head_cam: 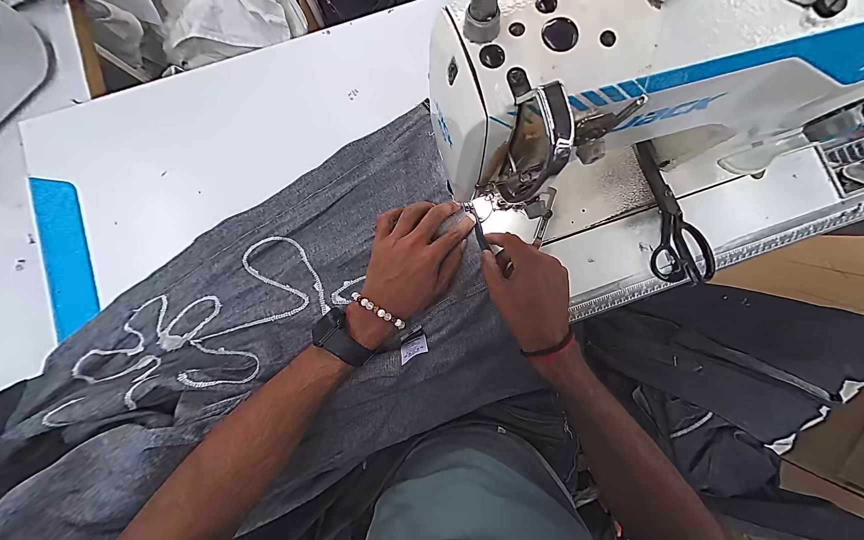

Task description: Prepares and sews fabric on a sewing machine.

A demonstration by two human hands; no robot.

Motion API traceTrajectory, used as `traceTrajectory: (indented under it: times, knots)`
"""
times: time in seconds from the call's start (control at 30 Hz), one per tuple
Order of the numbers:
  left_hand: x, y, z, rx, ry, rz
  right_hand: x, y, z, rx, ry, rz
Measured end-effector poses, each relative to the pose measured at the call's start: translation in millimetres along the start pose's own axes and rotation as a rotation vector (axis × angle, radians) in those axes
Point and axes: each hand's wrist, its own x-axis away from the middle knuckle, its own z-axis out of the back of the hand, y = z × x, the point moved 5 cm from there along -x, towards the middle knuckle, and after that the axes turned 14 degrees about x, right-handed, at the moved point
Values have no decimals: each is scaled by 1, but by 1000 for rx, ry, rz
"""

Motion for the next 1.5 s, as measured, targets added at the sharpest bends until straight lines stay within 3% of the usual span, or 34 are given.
traceTrajectory:
  times: [0.13, 0.33, 0.6, 0.8, 0.9, 1.03, 1.13, 1.2, 1.23, 1.27, 1.33, 1.4, 1.43, 1.5]
  knots:
    - [1, 1, -1, -36, 6, 16, 14, -9, -6, 147, 175, 184]
    - [1, -1, 0, 0, 8, -48, 12, -19, -4, 326, 8, 243]
    - [-2, -4, -2, -6, -10, -66, 9, -20, -4, 359, 39, 231]
    - [14, 8, 0, 130, -67, -67, 75, 18, 23, 173, 68, 177]
    - [17, 6, -5, 93, -41, -76, 131, 30, 27, 36, 38, 289]
    - [16, 8, -6, 71, -21, -94, 172, 22, -21, 20, -217, 500]
    - [11, 10, 0, 91, 11, -112, 155, 16, -67, 159, -766, 475]
    - [10, 6, 2, 90, 23, -112, 144, 4, -64, 115, -1115, 547]
    - [8, 4, 4, 87, 29, -109, 134, -4, -50, 28, -1148, 605]
    - [7, 2, 5, 88, 37, -103, 122, -11, -31, -121, -1034, 624]
    - [4, 1, 6, 95, 44, -83, 86, -12, 8, -345, -568, 438]
    - [2, -1, 4, 107, 43, -60, 46, -2, 29, -220, -124, 195]
    - [1, -2, 3, 111, 49, -62, 28, 4, 28, -153, -8, 109]
    - [-2, -5, 0, 105, 61, -68, 4, 7, 15, -82, 47, 22]
